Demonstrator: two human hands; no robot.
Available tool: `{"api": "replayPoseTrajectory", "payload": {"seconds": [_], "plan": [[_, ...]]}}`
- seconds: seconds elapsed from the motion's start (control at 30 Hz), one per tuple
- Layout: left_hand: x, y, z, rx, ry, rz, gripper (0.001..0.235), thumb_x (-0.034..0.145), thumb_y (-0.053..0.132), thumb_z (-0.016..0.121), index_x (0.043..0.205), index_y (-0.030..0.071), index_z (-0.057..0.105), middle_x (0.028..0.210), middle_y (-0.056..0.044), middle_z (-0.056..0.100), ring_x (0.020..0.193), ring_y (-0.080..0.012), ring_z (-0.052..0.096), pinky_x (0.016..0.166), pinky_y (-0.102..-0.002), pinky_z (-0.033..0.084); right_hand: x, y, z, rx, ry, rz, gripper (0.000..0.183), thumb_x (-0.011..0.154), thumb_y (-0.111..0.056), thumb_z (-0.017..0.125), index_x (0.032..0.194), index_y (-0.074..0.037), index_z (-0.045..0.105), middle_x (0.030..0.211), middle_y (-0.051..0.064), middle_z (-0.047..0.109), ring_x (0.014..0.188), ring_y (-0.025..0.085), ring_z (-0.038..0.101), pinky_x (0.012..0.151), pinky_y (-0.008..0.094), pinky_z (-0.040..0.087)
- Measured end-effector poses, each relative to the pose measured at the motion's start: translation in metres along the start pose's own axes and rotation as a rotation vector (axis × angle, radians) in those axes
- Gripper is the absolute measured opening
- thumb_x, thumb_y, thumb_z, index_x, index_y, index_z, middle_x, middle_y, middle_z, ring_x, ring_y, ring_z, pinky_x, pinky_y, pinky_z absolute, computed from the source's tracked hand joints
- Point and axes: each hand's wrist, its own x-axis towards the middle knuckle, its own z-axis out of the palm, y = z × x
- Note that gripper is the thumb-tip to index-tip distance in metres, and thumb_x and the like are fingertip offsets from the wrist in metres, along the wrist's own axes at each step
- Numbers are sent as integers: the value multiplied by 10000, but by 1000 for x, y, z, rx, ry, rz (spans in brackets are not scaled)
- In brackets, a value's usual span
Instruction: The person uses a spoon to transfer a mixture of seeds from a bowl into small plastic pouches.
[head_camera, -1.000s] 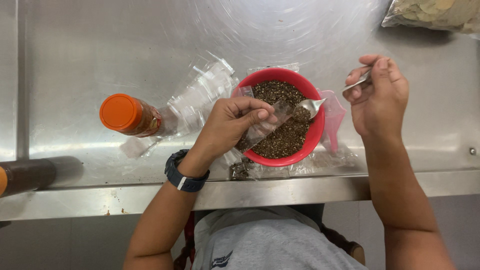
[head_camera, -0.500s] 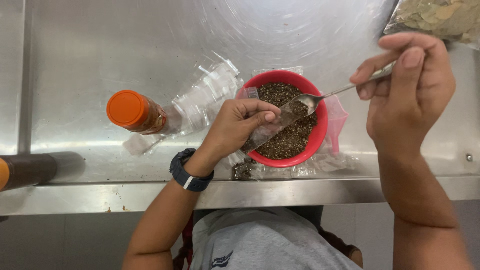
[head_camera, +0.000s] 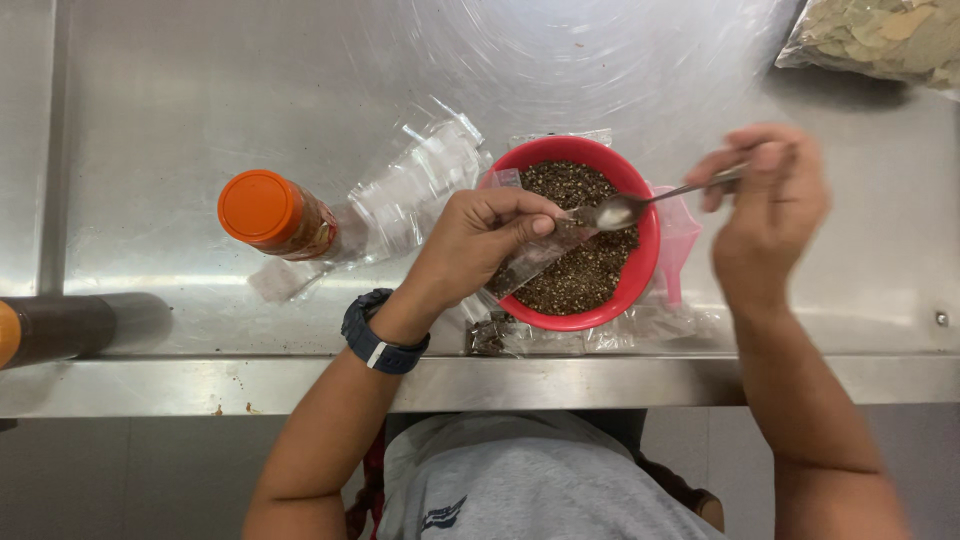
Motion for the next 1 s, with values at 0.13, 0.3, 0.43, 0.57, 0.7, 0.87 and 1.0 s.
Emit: {"api": "replayPoseTrajectory", "payload": {"seconds": [0.13,0.3,0.43,0.57,0.7,0.87,1.0], "plan": [[1,1,0,8,12,-41,167,979,134,711,1100,40,779,948,1,768,855,-54,682,776,-226,569,4,25,12,219,40,202,288,1255,-268,435,1173,-17,551,879,126,679,676,112,557,623,228,446],[0,4,1,23,6,-33,154,978,127,719,1091,42,780,923,5,758,834,-50,664,755,-226,556,10,30,-12,392,138,203,286,1284,-262,447,1199,-9,549,885,145,663,664,132,525,628,250,434],[1,5,1,5,-3,-21,153,981,131,712,1088,46,779,926,8,766,843,-53,682,771,-227,569,12,31,-14,456,141,233,257,1270,-229,434,1189,-11,544,883,144,655,669,134,525,620,249,421],[0,4,1,36,13,-14,148,984,127,713,1088,47,781,917,10,755,830,-53,664,756,-223,557,18,31,-18,480,170,267,248,1258,-202,410,1193,-8,550,872,132,645,668,137,536,602,249,415],[0,5,1,-11,2,-21,140,983,122,714,1078,40,778,907,8,751,819,-55,664,748,-226,557,19,32,-18,450,132,219,236,1260,-204,408,1186,-24,541,878,143,659,663,136,535,595,247,413],[-1,4,1,1,4,-25,142,990,111,709,1081,27,777,895,5,741,808,-52,651,733,-221,546,17,35,-19,539,173,249,264,1284,-190,397,1158,-6,539,888,141,644,690,145,526,615,253,406],[0,4,2,-65,-9,-31,144,990,108,707,1083,16,766,915,1,739,825,-56,663,746,-225,553,23,28,-18,539,161,295,228,1250,-190,414,1185,-20,553,873,131,664,657,134,530,585,247,399]]}}
